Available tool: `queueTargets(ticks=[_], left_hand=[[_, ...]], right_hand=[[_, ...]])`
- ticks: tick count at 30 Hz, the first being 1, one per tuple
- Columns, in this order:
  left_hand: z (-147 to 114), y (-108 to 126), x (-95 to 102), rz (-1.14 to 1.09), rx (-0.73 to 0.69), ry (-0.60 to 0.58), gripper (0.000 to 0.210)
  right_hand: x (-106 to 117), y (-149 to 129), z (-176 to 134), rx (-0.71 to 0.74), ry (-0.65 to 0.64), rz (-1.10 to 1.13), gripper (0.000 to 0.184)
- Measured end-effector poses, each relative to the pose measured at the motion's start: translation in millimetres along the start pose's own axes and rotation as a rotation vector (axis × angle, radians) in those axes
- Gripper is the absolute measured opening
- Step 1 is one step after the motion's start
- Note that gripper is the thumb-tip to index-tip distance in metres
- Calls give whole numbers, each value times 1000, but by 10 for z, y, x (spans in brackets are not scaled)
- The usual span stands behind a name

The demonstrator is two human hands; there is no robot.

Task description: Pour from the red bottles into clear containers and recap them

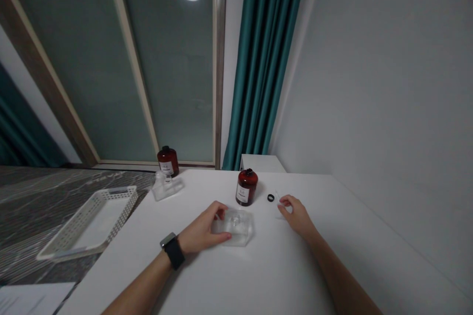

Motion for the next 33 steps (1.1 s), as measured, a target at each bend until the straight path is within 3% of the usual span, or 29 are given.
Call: queueTargets(ticks=[15,23,28,33], left_hand=[[-24,-22,6,-4,-12,15,41],[-8,8,9,13,-23,11,43],[-12,-9,22,55,-43,20,43],[-13,-14,73,108,-61,29,42]], right_hand=[[33,-128,-35,65,75,-21,19],[56,-727,-367,209,146,-43,16],[-66,-1241,-600,404,-62,6,15],[-154,-1479,-662,424,-248,30,17]])
Point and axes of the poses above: each hand's wrist, its own z-axis towards the middle knuckle, its own x-axis out of the back of the hand, y = z × x, the point moved 3 cm from there along z, towards the middle knuckle, and after that the axes turned 12 degrees about -x, right-handed, at the moved point
